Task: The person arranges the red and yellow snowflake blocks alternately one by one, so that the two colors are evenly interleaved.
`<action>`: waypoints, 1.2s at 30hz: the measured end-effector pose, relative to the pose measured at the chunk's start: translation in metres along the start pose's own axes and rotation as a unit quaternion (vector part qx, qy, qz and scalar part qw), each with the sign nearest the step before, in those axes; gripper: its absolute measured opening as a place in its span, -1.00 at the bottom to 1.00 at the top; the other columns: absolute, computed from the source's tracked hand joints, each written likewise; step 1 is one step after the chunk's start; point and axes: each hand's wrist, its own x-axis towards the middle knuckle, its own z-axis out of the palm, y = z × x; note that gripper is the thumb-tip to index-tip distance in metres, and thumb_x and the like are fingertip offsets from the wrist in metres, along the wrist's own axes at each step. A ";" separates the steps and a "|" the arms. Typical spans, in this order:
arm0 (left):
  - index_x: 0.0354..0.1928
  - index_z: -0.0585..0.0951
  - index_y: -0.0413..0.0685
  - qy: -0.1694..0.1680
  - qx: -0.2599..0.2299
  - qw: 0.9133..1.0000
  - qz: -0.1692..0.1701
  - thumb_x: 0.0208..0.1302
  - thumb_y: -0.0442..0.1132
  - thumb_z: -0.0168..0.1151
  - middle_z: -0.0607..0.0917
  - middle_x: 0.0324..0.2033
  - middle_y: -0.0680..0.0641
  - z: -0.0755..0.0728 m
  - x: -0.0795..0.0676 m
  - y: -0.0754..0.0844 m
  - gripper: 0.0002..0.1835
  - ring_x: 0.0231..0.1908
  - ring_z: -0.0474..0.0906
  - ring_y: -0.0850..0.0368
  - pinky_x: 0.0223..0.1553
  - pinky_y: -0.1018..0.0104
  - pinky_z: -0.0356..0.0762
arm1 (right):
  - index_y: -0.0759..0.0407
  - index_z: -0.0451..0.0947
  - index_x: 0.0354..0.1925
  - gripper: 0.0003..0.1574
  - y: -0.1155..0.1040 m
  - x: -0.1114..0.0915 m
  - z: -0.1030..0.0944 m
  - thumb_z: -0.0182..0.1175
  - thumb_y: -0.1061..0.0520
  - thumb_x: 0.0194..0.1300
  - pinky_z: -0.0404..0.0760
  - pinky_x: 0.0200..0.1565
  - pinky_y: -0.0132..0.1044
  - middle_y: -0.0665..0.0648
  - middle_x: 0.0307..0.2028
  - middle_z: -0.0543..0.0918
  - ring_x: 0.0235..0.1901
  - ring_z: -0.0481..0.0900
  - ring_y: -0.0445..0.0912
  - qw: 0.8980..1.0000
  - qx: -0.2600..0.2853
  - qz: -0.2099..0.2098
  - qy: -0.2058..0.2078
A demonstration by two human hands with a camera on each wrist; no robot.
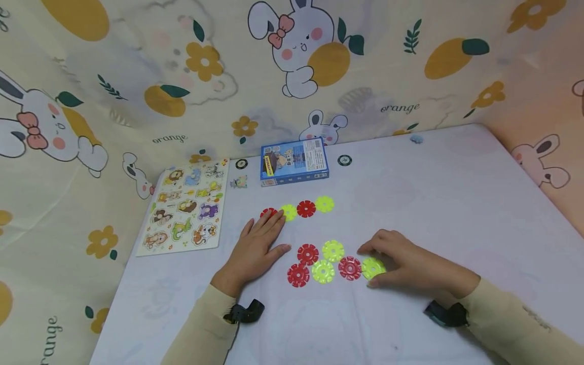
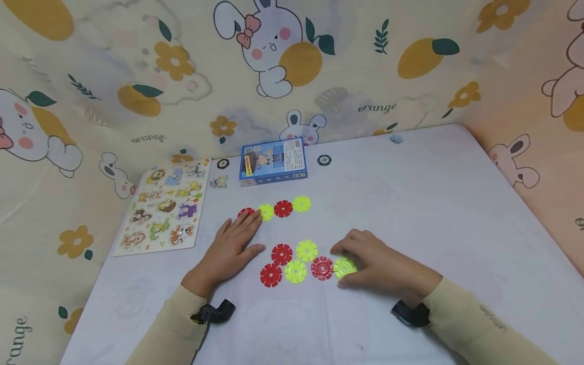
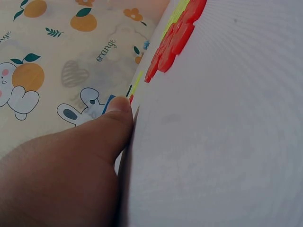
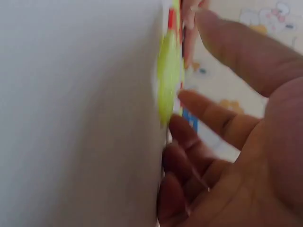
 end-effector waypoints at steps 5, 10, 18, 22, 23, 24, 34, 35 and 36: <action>0.50 0.06 0.16 -0.005 0.002 1.000 -0.003 0.32 0.36 -0.15 -0.01 0.47 0.16 -0.002 0.000 0.001 -0.19 0.45 -0.22 0.06 0.33 -0.18 -0.25 | -0.22 0.57 -0.01 -0.41 -0.009 0.008 0.015 0.45 -0.26 -0.03 0.38 -0.07 -0.16 -0.22 -0.13 0.40 -0.07 0.27 -0.21 0.998 -0.046 -0.028 0.042; 0.50 0.07 0.17 -0.003 0.005 1.000 -0.004 0.31 0.36 -0.14 -0.01 0.47 0.17 -0.001 0.000 0.001 -0.19 0.45 -0.22 0.07 0.34 -0.17 -0.26 | -0.28 0.57 -0.24 -0.67 -0.019 0.016 0.021 0.47 -0.05 0.02 0.29 -0.09 -0.07 -0.26 -0.16 0.43 -0.06 0.31 -0.18 0.997 -0.041 -0.046 0.044; 0.49 0.10 0.16 0.005 0.004 1.000 -0.003 0.31 0.36 -0.13 0.03 0.46 0.14 -0.002 0.000 0.001 -0.19 0.44 -0.20 0.07 0.33 -0.18 -0.23 | -0.24 0.58 -0.01 -0.49 -0.027 0.020 0.019 0.47 -0.04 0.02 0.30 -0.07 -0.11 -0.29 -0.12 0.43 -0.03 0.29 -0.26 0.999 -0.044 -0.028 0.012; 0.49 0.09 0.17 0.001 0.004 1.000 -0.005 0.30 0.37 -0.14 0.02 0.47 0.15 -0.003 0.000 0.001 -0.19 0.44 -0.20 0.07 0.33 -0.18 -0.24 | -0.27 0.51 -0.08 -0.46 -0.028 0.022 0.016 0.51 -0.07 -0.05 0.42 -0.09 -0.18 -0.28 -0.18 0.46 -0.09 0.36 -0.24 1.000 -0.010 -0.005 -0.010; 0.49 0.09 0.17 0.000 0.004 1.000 -0.006 0.30 0.37 -0.14 0.01 0.47 0.15 -0.003 0.000 0.002 -0.19 0.44 -0.20 0.07 0.33 -0.18 -0.24 | -0.27 0.50 -0.10 -0.49 -0.028 0.022 0.014 0.50 -0.06 -0.02 0.47 -0.11 -0.20 -0.26 -0.20 0.49 -0.12 0.40 -0.21 1.000 0.017 0.003 -0.020; 0.49 0.09 0.17 -0.001 0.004 1.000 -0.006 0.30 0.37 -0.14 0.01 0.47 0.15 -0.003 0.000 0.002 -0.19 0.44 -0.21 0.07 0.34 -0.17 -0.24 | -0.26 0.49 -0.12 -0.53 -0.027 0.023 0.011 0.48 -0.05 0.01 0.52 -0.14 -0.22 -0.23 -0.22 0.52 -0.14 0.43 -0.18 0.998 0.046 0.011 -0.028; 0.49 0.10 0.17 0.004 0.007 1.000 -0.009 0.30 0.37 -0.14 0.02 0.46 0.15 -0.002 0.000 0.002 -0.19 0.44 -0.19 0.08 0.34 -0.16 -0.24 | -0.04 0.50 -0.08 -0.72 0.019 0.054 -0.024 0.29 -0.03 0.27 0.63 -0.32 -0.19 0.13 -0.25 0.58 -0.28 0.53 0.07 0.966 0.214 0.118 0.087; 0.49 0.10 0.17 0.003 0.008 1.000 -0.009 0.30 0.37 -0.14 0.02 0.47 0.15 -0.002 0.001 0.002 -0.19 0.44 -0.20 0.08 0.34 -0.17 -0.24 | 0.00 0.49 -0.06 -0.69 0.025 0.057 -0.026 0.28 -0.02 0.28 0.64 -0.33 -0.19 0.16 -0.25 0.58 -0.31 0.55 0.08 0.960 0.225 0.134 0.101; 0.49 0.09 0.17 0.003 0.008 1.000 -0.008 0.30 0.37 -0.15 0.01 0.47 0.15 -0.002 0.001 0.002 -0.19 0.44 -0.21 0.08 0.34 -0.17 -0.24 | 0.04 0.47 -0.04 -0.67 0.029 0.061 -0.028 0.27 -0.01 0.29 0.65 -0.33 -0.19 0.19 -0.24 0.58 -0.34 0.57 0.09 0.953 0.238 0.147 0.115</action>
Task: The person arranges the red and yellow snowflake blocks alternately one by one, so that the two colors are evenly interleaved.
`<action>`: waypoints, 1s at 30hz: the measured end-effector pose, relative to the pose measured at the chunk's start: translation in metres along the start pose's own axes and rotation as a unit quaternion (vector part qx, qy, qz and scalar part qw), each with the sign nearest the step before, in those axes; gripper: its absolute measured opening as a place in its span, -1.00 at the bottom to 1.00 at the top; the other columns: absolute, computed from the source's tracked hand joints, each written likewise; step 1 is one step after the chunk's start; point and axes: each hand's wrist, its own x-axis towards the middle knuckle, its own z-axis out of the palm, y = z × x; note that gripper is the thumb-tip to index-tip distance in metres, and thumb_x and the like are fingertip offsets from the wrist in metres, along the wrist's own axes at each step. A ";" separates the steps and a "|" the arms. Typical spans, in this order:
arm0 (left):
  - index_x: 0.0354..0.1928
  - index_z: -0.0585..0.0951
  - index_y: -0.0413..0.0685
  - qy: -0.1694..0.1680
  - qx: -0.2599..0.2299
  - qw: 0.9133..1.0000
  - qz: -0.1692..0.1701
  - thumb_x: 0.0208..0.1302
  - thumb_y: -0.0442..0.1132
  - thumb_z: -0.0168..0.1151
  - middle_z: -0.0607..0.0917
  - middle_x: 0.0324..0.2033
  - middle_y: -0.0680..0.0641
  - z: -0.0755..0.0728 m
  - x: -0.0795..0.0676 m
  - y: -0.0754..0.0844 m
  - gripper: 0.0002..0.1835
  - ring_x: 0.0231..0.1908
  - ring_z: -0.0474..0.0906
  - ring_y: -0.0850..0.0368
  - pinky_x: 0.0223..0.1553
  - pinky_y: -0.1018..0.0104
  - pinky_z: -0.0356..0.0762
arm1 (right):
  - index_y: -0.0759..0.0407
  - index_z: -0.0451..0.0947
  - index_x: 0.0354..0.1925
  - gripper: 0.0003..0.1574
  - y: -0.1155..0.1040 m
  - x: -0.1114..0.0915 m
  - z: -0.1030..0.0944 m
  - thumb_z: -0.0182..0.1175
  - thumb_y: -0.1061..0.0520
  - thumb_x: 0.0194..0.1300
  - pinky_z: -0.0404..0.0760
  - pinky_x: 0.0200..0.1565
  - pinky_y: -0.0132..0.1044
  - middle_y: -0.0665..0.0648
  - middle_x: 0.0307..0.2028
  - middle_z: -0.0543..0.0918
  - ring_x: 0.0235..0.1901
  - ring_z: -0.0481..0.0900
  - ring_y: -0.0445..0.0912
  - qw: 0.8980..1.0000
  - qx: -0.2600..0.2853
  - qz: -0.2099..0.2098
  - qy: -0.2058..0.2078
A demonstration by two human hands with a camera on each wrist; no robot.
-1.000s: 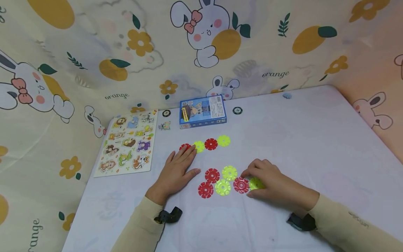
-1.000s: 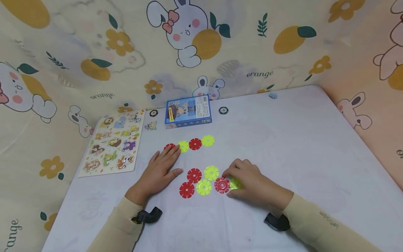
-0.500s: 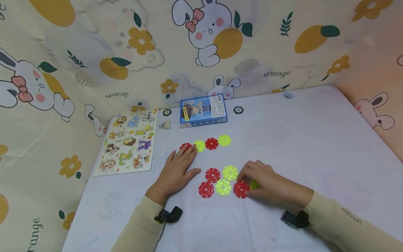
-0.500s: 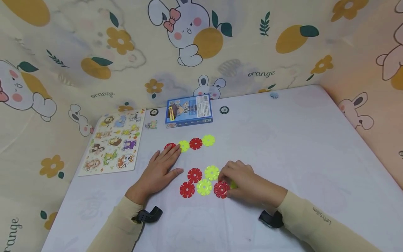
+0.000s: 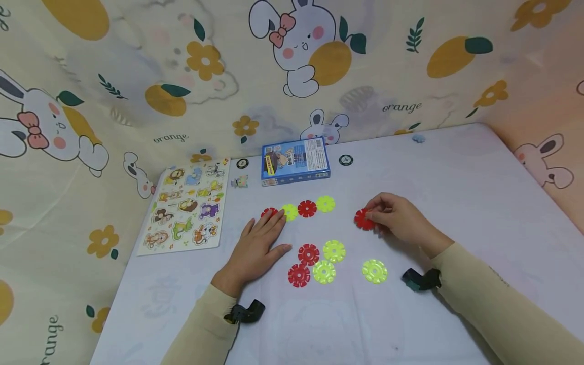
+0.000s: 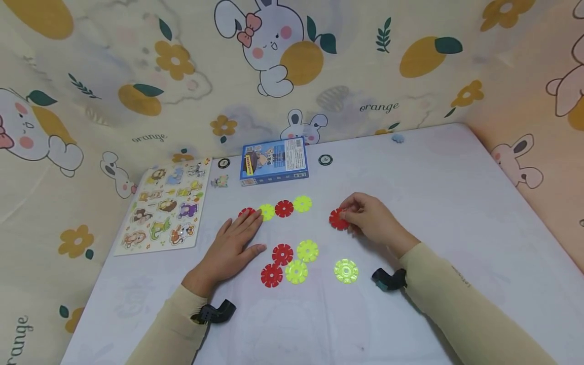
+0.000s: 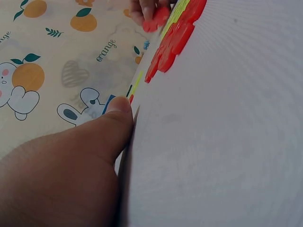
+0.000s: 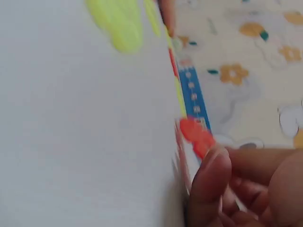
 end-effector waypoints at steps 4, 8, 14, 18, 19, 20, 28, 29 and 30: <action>0.49 0.08 0.17 -0.001 -0.002 1.000 0.001 0.30 0.37 -0.14 0.01 0.47 0.16 0.000 0.000 0.000 -0.19 0.44 -0.21 0.08 0.33 -0.18 -0.23 | 0.15 0.41 0.10 -0.57 0.004 0.015 -0.003 0.24 0.07 0.32 0.66 -0.28 -0.22 0.25 -0.15 0.54 -0.30 0.62 0.10 0.998 0.043 0.015 0.048; 0.49 0.10 0.17 -0.002 -0.005 1.000 -0.001 0.30 0.37 -0.13 0.02 0.46 0.16 -0.001 0.000 0.001 -0.19 0.44 -0.20 0.08 0.34 -0.17 -0.25 | 0.07 0.40 0.20 -0.49 0.001 0.022 0.004 0.23 0.05 0.33 0.62 -0.15 -0.22 0.15 0.00 0.46 -0.12 0.52 0.04 0.997 0.002 0.003 0.078; 0.50 0.08 0.17 -0.006 -0.009 1.000 0.001 0.31 0.36 -0.12 0.00 0.47 0.15 -0.002 0.000 0.001 -0.19 0.45 -0.23 0.07 0.33 -0.18 -0.26 | 0.04 0.35 0.34 -0.24 -0.002 0.018 0.016 0.30 -0.09 0.23 0.51 0.04 0.04 0.09 0.32 0.22 0.24 0.18 0.08 0.975 -0.205 -0.062 0.056; 0.50 0.07 0.17 -0.005 -0.005 1.000 0.002 0.31 0.35 -0.12 0.00 0.47 0.15 -0.002 0.000 0.000 -0.19 0.45 -0.22 0.07 0.33 -0.18 -0.25 | 0.07 0.16 0.44 0.00 -0.003 0.016 0.023 0.27 -0.26 0.19 0.31 0.16 0.20 0.11 0.45 0.07 0.36 -0.06 0.16 0.934 -0.344 -0.097 0.021; 0.50 0.07 0.17 -0.004 -0.004 1.000 0.003 0.31 0.35 -0.12 0.01 0.47 0.15 -0.002 0.000 0.000 -0.19 0.45 -0.22 0.07 0.33 -0.18 -0.25 | 0.06 0.13 0.46 0.03 -0.004 0.015 0.025 0.25 -0.30 0.19 0.25 0.17 0.22 0.11 0.46 0.03 0.38 -0.09 0.17 0.928 -0.360 -0.098 0.015; 0.50 0.08 0.17 -0.003 -0.004 1.000 0.003 0.31 0.35 -0.11 0.01 0.47 0.14 -0.002 0.000 0.000 -0.19 0.45 -0.22 0.06 0.33 -0.19 -0.25 | 0.05 0.11 0.46 0.05 -0.005 0.016 0.027 0.23 -0.33 0.18 0.20 0.17 0.25 0.10 0.47 0.02 0.39 -0.12 0.18 0.924 -0.370 -0.099 0.011; 0.49 0.10 0.17 -0.001 -0.005 1.000 -0.002 0.30 0.35 -0.09 0.04 0.46 0.15 -0.003 0.000 0.002 -0.19 0.44 -0.18 0.07 0.33 -0.18 -0.22 | 0.00 0.10 0.47 0.11 -0.009 0.017 0.036 0.21 -0.43 0.12 0.12 0.04 0.10 0.03 0.47 0.01 0.42 -0.19 0.14 0.920 -0.375 -0.111 -0.002; 0.49 0.11 0.17 0.000 -0.006 1.000 -0.003 0.30 0.36 -0.09 0.04 0.46 0.15 -0.003 0.000 0.002 -0.19 0.44 -0.18 0.07 0.33 -0.18 -0.22 | 0.01 0.11 0.47 0.12 -0.010 0.017 0.037 0.22 -0.42 0.11 0.12 0.03 0.09 0.03 0.47 0.01 0.42 -0.19 0.13 0.921 -0.372 -0.114 -0.004; 0.49 0.11 0.17 -0.001 -0.006 1.000 -0.002 0.29 0.36 -0.10 0.04 0.46 0.14 -0.003 0.000 0.002 -0.19 0.44 -0.18 0.06 0.33 -0.18 -0.22 | 0.02 0.11 0.47 0.14 -0.010 0.017 0.037 0.23 -0.43 0.10 0.12 0.02 0.09 0.03 0.47 0.01 0.43 -0.19 0.12 0.922 -0.370 -0.115 -0.006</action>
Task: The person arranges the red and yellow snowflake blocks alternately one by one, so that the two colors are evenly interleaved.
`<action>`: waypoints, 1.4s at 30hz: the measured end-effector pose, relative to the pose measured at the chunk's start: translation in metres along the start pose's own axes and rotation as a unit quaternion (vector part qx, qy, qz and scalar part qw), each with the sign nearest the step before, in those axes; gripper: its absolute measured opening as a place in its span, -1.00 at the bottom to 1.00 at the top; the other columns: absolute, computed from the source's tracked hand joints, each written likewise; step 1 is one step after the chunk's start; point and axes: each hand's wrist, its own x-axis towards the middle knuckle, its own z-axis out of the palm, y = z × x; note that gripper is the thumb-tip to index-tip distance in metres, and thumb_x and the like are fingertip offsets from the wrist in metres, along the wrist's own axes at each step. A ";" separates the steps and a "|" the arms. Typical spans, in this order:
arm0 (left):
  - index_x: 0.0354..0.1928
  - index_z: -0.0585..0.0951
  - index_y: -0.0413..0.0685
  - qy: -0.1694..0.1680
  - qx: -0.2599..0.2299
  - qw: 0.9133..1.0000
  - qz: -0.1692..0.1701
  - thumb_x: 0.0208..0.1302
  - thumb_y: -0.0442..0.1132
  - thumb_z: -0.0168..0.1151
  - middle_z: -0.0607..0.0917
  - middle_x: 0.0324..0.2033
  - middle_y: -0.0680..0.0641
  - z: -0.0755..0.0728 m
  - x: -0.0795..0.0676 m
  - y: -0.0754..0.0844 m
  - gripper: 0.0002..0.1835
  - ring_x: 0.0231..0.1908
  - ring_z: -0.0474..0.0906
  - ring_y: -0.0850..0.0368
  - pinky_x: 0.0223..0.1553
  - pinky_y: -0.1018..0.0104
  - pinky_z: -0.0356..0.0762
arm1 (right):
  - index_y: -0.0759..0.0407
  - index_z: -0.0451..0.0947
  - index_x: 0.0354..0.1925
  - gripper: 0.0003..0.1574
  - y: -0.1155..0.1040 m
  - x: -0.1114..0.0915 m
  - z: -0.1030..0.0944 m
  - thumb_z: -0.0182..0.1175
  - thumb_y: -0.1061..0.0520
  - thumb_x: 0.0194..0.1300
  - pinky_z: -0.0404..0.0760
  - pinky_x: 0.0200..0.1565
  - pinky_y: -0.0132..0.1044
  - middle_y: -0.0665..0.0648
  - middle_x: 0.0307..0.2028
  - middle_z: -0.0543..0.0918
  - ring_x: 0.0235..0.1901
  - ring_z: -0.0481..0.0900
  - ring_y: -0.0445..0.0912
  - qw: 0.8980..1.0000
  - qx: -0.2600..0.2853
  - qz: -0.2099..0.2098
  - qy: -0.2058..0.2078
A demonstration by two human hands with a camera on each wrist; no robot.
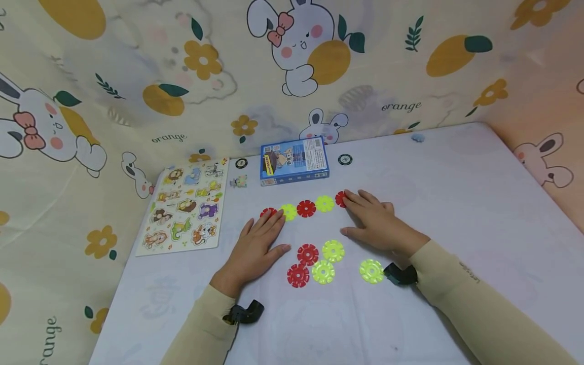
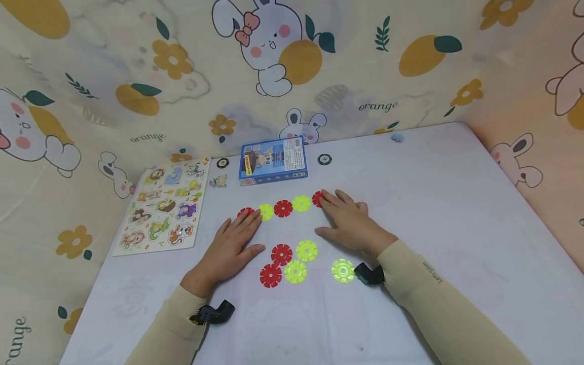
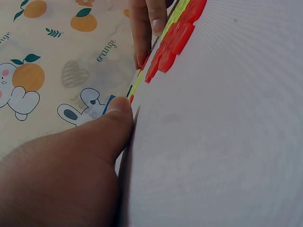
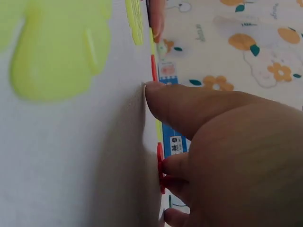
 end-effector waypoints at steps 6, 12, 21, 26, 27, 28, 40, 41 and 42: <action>0.49 0.09 0.16 -0.004 0.002 1.000 0.001 0.30 0.36 -0.11 0.03 0.47 0.13 0.000 0.000 0.000 -0.18 0.44 -0.19 0.05 0.33 -0.18 -0.24 | 0.01 0.10 0.47 0.20 -0.002 0.001 -0.001 0.27 -0.44 0.03 0.11 0.04 0.10 0.01 0.47 0.01 0.44 -0.20 0.09 1.000 0.009 0.001 -0.008; 0.49 0.09 0.17 -0.003 0.003 1.000 0.002 0.30 0.37 -0.11 0.02 0.47 0.14 0.000 0.000 -0.001 -0.18 0.44 -0.20 0.06 0.33 -0.18 -0.24 | -0.03 0.06 0.48 0.25 0.000 0.001 -0.001 0.27 -0.48 -0.01 0.07 0.09 0.20 0.01 0.48 -0.01 0.44 -0.20 0.09 1.000 0.027 0.004 -0.016; 0.49 0.08 0.17 -0.004 -0.002 1.000 0.003 0.30 0.37 -0.12 0.01 0.47 0.15 0.001 0.001 0.000 -0.18 0.44 -0.21 0.08 0.33 -0.18 -0.24 | -0.18 0.14 0.44 -0.05 0.010 -0.016 -0.015 0.25 -0.31 0.18 0.23 0.20 0.24 -0.01 0.41 0.14 0.36 0.09 0.03 0.974 0.225 0.017 0.029; 0.50 0.07 0.18 -0.006 -0.001 1.000 0.003 0.30 0.38 -0.14 -0.01 0.47 0.17 0.001 0.002 0.000 -0.18 0.44 -0.22 0.09 0.33 -0.18 -0.24 | -0.17 0.22 0.39 -0.29 0.017 -0.038 -0.022 0.18 -0.12 0.34 0.51 0.03 0.03 0.01 0.32 0.31 0.20 0.36 0.04 0.936 0.351 -0.021 0.024; 0.50 0.07 0.18 -0.005 0.000 1.000 0.002 0.30 0.38 -0.14 -0.01 0.47 0.17 0.001 0.002 0.000 -0.18 0.44 -0.22 0.09 0.33 -0.18 -0.24 | -0.17 0.21 0.39 -0.32 0.019 -0.043 -0.022 0.15 -0.05 0.37 0.53 0.01 0.01 0.02 0.32 0.30 0.20 0.38 0.05 0.928 0.372 -0.034 0.016; 0.50 0.07 0.18 -0.006 0.000 1.000 0.002 0.30 0.38 -0.15 -0.01 0.47 0.17 0.001 0.002 0.000 -0.18 0.44 -0.22 0.08 0.33 -0.18 -0.24 | -0.16 0.20 0.40 -0.33 0.020 -0.048 -0.022 0.12 0.01 0.39 0.53 0.01 -0.01 0.03 0.32 0.31 0.19 0.39 0.07 0.921 0.387 -0.051 0.007; 0.49 0.09 0.17 0.001 0.000 1.000 0.005 0.30 0.36 -0.12 0.02 0.47 0.15 0.002 0.000 -0.001 -0.19 0.44 -0.20 0.07 0.33 -0.18 -0.23 | -0.20 0.23 0.38 -0.10 0.019 -0.094 -0.017 0.39 -0.01 0.14 0.41 0.13 -0.30 -0.08 0.23 0.39 0.16 0.35 -0.10 0.922 0.348 -0.053 -0.160; 0.49 0.09 0.17 0.001 0.000 1.000 0.005 0.30 0.36 -0.12 0.02 0.47 0.15 0.002 0.000 -0.001 -0.19 0.44 -0.20 0.07 0.33 -0.18 -0.23 | -0.23 0.31 0.33 -0.16 0.017 -0.094 -0.016 0.41 -0.03 0.12 0.40 0.13 -0.34 -0.14 0.19 0.40 0.13 0.35 -0.15 0.934 0.316 -0.053 -0.157; 0.49 0.09 0.17 0.000 0.000 1.000 0.005 0.30 0.36 -0.12 0.02 0.47 0.15 0.002 0.000 -0.001 -0.19 0.44 -0.20 0.06 0.33 -0.18 -0.23 | -0.24 0.39 0.26 -0.24 0.016 -0.095 -0.015 0.42 -0.04 0.11 0.40 0.12 -0.35 -0.17 0.14 0.42 0.11 0.36 -0.19 0.944 0.288 -0.057 -0.150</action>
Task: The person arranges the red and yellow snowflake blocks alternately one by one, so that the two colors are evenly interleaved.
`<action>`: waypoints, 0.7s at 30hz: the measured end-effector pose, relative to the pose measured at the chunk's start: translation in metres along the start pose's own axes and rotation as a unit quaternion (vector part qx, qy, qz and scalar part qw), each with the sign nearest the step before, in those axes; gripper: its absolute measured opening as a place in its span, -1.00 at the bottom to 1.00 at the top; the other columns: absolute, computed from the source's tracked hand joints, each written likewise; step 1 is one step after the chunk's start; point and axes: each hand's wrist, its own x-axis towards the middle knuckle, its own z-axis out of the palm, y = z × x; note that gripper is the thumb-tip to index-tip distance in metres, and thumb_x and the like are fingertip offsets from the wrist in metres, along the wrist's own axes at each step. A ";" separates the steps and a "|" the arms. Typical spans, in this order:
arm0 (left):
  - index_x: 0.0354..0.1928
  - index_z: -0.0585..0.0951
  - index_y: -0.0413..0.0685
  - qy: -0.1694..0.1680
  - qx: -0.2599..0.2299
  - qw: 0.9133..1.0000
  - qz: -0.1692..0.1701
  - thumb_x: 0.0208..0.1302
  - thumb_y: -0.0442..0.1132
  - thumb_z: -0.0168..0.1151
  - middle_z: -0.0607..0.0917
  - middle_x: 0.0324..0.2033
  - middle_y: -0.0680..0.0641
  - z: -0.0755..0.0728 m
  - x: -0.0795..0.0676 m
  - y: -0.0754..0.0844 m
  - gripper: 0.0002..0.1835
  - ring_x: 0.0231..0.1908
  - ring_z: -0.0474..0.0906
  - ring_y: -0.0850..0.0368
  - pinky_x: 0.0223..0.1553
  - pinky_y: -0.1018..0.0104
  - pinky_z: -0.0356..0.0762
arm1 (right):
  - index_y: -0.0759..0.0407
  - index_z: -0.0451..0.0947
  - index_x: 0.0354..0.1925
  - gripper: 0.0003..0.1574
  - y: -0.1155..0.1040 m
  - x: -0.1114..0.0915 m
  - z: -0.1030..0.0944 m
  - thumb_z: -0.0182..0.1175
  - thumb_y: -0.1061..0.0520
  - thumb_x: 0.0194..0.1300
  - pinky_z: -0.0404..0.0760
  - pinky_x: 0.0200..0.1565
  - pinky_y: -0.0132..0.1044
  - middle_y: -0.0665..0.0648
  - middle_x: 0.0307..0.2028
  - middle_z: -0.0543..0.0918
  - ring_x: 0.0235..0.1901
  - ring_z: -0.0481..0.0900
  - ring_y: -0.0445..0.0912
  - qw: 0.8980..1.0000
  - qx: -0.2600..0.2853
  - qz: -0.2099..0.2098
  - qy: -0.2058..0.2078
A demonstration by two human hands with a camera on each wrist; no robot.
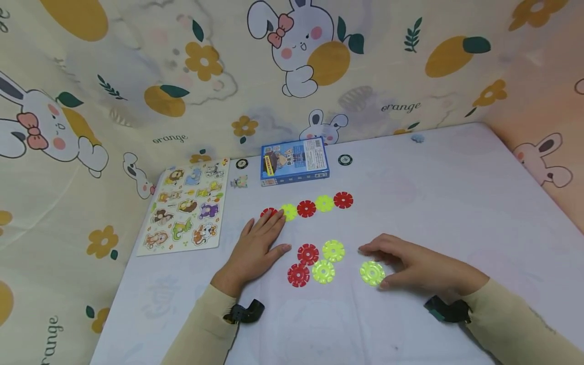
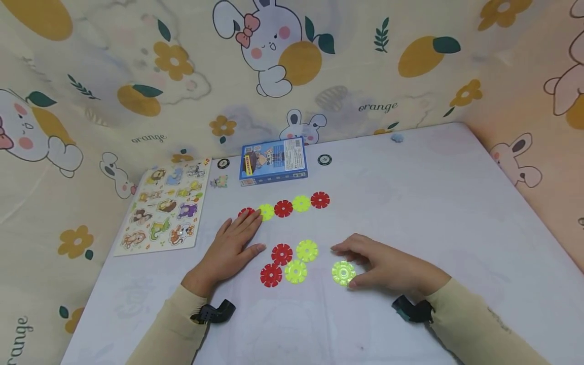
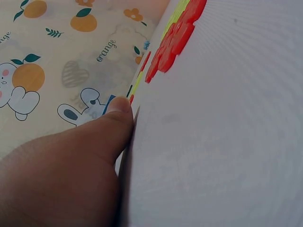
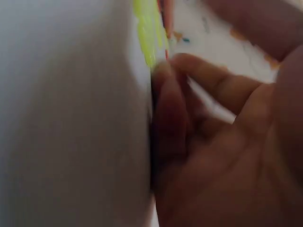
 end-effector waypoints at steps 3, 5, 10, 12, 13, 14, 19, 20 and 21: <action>0.49 0.09 0.16 -0.003 -0.001 1.000 -0.001 0.31 0.37 -0.14 0.01 0.47 0.15 0.000 0.000 0.000 -0.19 0.44 -0.20 0.07 0.33 -0.18 -0.23 | -0.21 0.52 0.06 -0.46 -0.003 0.002 0.004 0.43 0.02 0.10 0.41 0.11 -0.34 -0.18 0.00 0.45 0.05 0.36 -0.22 0.998 -0.060 -0.012 0.018; 0.49 0.09 0.16 -0.006 -0.001 1.000 -0.003 0.31 0.37 -0.15 0.01 0.47 0.16 0.001 0.000 0.001 -0.19 0.44 -0.21 0.07 0.33 -0.18 -0.23 | -0.20 0.51 -0.02 -0.52 -0.005 0.003 0.007 0.44 0.05 0.10 0.45 0.07 -0.31 -0.17 -0.06 0.46 0.01 0.38 -0.20 0.997 -0.073 -0.014 0.025; 0.49 0.11 0.14 -0.006 0.001 1.000 -0.006 0.31 0.36 -0.13 0.02 0.46 0.15 0.000 0.000 0.002 -0.19 0.44 -0.20 0.08 0.34 -0.17 -0.24 | -0.24 0.51 -0.09 -0.64 -0.006 0.009 0.009 0.39 0.02 0.15 0.55 -0.11 -0.31 -0.13 -0.17 0.55 -0.14 0.47 -0.11 0.998 -0.031 0.023 0.046; 0.49 0.12 0.14 -0.004 0.000 1.000 -0.006 0.31 0.36 -0.13 0.03 0.46 0.14 -0.001 -0.001 0.002 -0.19 0.44 -0.19 0.08 0.34 -0.17 -0.23 | -0.25 0.55 -0.11 -0.70 -0.004 0.014 0.006 0.37 0.01 0.18 0.57 -0.20 -0.31 -0.09 -0.23 0.58 -0.19 0.49 -0.06 0.997 -0.013 0.031 0.073; 0.49 0.12 0.13 -0.003 0.000 1.000 -0.006 0.31 0.35 -0.12 0.04 0.46 0.14 -0.002 -0.001 0.002 -0.20 0.44 -0.19 0.07 0.34 -0.17 -0.23 | -0.24 0.55 -0.11 -0.71 -0.002 0.017 0.003 0.36 0.01 0.20 0.58 -0.24 -0.30 -0.06 -0.25 0.58 -0.21 0.49 -0.04 0.995 -0.006 0.032 0.091; 0.49 0.12 0.13 -0.003 0.000 1.000 -0.007 0.31 0.35 -0.11 0.04 0.46 0.13 -0.003 0.000 0.002 -0.20 0.44 -0.18 0.07 0.34 -0.17 -0.23 | -0.22 0.56 -0.10 -0.72 0.001 0.021 0.000 0.35 0.01 0.20 0.58 -0.28 -0.29 -0.02 -0.26 0.57 -0.23 0.49 -0.01 0.993 0.003 0.037 0.110; 0.49 0.10 0.14 -0.011 -0.002 1.000 -0.009 0.31 0.35 -0.11 0.03 0.47 0.14 -0.003 0.000 0.002 -0.20 0.44 -0.20 0.07 0.33 -0.18 -0.23 | -0.14 0.52 0.00 -0.65 0.017 0.040 -0.020 0.30 -0.06 0.25 0.59 -0.43 -0.24 0.12 -0.31 0.51 -0.40 0.51 0.05 0.975 0.036 0.063 0.212; 0.49 0.09 0.15 -0.013 -0.002 1.000 -0.009 0.31 0.35 -0.12 0.02 0.47 0.14 -0.003 0.000 0.002 -0.19 0.44 -0.21 0.08 0.33 -0.18 -0.24 | -0.13 0.52 0.02 -0.64 0.020 0.044 -0.023 0.28 -0.08 0.26 0.59 -0.44 -0.24 0.14 -0.31 0.51 -0.42 0.51 0.06 0.970 0.041 0.068 0.231; 0.49 0.09 0.15 -0.014 -0.003 1.000 -0.008 0.31 0.36 -0.12 0.01 0.47 0.14 -0.003 0.000 0.002 -0.19 0.44 -0.22 0.08 0.33 -0.18 -0.24 | -0.13 0.52 0.04 -0.64 0.022 0.048 -0.027 0.26 -0.09 0.28 0.60 -0.45 -0.23 0.15 -0.31 0.51 -0.44 0.52 0.06 0.965 0.046 0.073 0.248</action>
